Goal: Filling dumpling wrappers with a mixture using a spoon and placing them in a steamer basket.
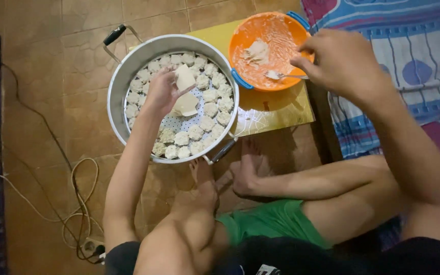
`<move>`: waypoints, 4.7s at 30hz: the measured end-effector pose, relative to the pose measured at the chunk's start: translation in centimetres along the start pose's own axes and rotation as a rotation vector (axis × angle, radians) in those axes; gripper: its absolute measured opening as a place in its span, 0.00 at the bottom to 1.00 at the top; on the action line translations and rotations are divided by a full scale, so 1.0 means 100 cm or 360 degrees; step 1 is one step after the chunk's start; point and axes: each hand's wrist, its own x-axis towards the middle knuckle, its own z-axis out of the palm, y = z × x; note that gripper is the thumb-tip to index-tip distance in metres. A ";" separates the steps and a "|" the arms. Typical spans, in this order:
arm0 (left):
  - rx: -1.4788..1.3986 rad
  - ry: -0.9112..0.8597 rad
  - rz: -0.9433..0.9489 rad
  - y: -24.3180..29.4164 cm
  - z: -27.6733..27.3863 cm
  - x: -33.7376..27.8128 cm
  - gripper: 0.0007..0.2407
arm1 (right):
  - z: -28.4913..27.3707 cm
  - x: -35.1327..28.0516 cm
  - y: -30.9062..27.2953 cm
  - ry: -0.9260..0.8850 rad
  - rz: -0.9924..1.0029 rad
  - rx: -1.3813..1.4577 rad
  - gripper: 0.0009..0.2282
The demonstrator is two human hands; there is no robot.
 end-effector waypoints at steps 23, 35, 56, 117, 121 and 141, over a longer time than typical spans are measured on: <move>-0.0068 -0.0118 0.0102 -0.001 0.041 0.010 0.19 | 0.122 0.006 0.082 0.0039 0.0094 -0.1563 0.02; -0.0017 -0.0111 0.0061 -0.010 0.027 0.013 0.28 | 0.149 0.014 0.089 -0.0074 -0.0051 -0.1341 0.04; 0.0011 -0.0273 0.0153 -0.020 0.022 0.022 0.25 | 0.132 0.014 0.107 -0.0054 0.0315 -0.0583 0.13; -0.0457 -0.0269 0.0198 -0.023 0.037 0.009 0.19 | 0.140 0.021 -0.034 0.0590 -0.0203 -0.0077 0.15; -0.0438 -0.0306 0.0200 -0.025 0.035 0.010 0.21 | 0.139 0.017 -0.028 0.0524 -0.0188 -0.0059 0.17; -0.0330 -0.0243 0.0135 -0.025 0.038 0.006 0.20 | 0.138 0.017 -0.033 0.0567 -0.0196 -0.0046 0.15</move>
